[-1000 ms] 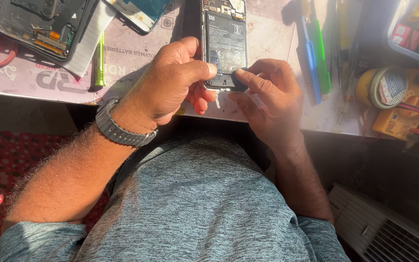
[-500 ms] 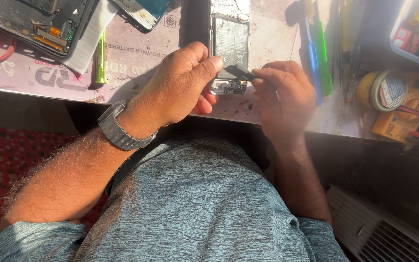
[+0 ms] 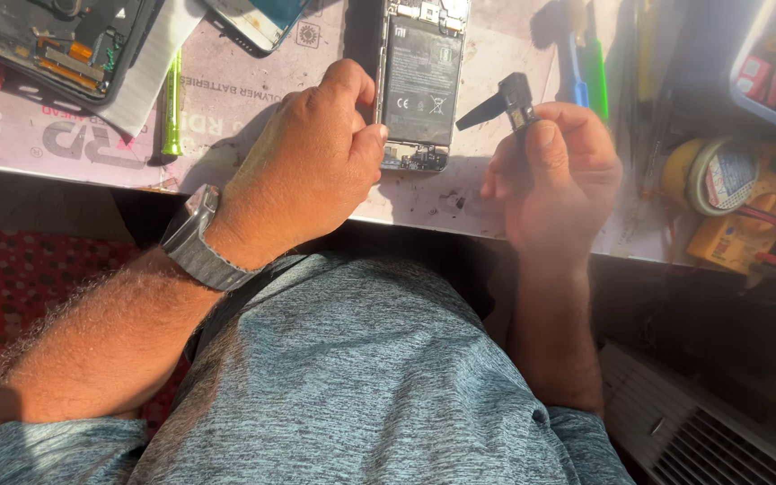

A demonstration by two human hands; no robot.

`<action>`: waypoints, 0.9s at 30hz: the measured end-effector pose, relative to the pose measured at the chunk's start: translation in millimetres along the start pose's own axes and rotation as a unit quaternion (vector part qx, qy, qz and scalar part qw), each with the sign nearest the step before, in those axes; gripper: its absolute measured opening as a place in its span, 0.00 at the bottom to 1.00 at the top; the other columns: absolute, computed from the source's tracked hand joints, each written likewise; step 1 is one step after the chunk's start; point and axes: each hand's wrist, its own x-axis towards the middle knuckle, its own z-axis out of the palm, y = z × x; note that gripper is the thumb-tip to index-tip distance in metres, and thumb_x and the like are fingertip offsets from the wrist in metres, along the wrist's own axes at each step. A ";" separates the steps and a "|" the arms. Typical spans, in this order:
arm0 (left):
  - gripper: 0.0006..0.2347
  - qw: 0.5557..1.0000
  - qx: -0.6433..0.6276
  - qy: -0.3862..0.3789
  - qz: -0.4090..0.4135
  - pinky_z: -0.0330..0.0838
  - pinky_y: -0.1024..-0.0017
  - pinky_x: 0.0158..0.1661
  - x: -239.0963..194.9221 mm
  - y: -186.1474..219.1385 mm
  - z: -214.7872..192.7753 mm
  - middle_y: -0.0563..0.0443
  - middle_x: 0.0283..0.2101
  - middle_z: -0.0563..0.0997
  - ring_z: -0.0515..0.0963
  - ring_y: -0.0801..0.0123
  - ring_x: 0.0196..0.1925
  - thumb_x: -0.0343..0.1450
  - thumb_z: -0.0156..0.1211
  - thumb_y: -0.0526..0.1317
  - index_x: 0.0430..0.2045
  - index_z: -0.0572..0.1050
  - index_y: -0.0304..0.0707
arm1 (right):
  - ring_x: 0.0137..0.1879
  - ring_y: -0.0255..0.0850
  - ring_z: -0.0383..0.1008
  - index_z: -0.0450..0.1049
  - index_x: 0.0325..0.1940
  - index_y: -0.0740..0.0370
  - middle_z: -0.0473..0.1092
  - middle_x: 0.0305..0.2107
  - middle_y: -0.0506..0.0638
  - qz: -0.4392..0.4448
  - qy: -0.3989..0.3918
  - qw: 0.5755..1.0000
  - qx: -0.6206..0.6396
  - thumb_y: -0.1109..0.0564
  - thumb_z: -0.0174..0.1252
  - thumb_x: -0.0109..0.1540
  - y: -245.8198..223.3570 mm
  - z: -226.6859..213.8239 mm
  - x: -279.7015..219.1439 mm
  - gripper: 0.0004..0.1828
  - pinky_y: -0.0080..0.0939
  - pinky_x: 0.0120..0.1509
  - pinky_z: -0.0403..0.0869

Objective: The person works on a disassembled smartphone, using a green plastic pry tool to detach and reattach a small connector near the battery. They handle the battery and a small circuit board, then use the pry tool to adjust components along the bottom edge of the phone.

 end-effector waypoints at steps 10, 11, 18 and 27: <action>0.15 0.999 0.037 0.027 -0.005 0.75 0.63 0.29 3.3 16.5 0.0 0.46 0.20 0.80 0.83 0.58 0.24 0.69 0.60 0.33 0.48 0.69 0.26 | 0.27 0.42 0.71 0.71 0.54 0.73 0.74 0.30 0.63 0.066 -0.028 0.996 0.055 0.57 0.57 0.73 -5.4 -0.8 5.3 0.14 0.39 0.34 0.73; 0.12 0.999 0.024 0.020 -0.029 0.75 0.64 0.28 3.9 17.3 0.0 0.46 0.19 0.81 0.84 0.60 0.24 0.70 0.61 0.34 0.46 0.71 0.29 | 0.27 0.42 0.72 0.71 0.54 0.74 0.75 0.30 0.63 0.069 -0.028 0.996 0.051 0.57 0.57 0.73 -6.4 0.0 5.8 0.14 0.37 0.33 0.73; 0.08 0.979 -0.162 0.054 0.116 0.77 0.75 0.35 0.9 13.9 3.2 0.53 0.32 0.82 0.81 0.76 0.33 0.77 0.57 0.35 0.48 0.73 0.30 | 0.33 0.44 0.78 0.73 0.52 0.78 0.75 0.32 0.61 0.116 -0.045 0.992 0.036 0.58 0.58 0.71 -9.1 4.4 4.3 0.15 0.34 0.32 0.73; 0.06 0.974 -0.191 0.085 0.082 0.66 0.80 0.26 2.2 9.3 11.5 0.58 0.25 0.77 0.72 0.84 0.26 0.78 0.59 0.37 0.33 0.77 0.33 | 0.32 0.43 0.77 0.74 0.54 0.78 0.76 0.32 0.63 0.170 -0.112 0.979 0.011 0.60 0.56 0.71 -15.0 13.4 10.1 0.15 0.34 0.32 0.74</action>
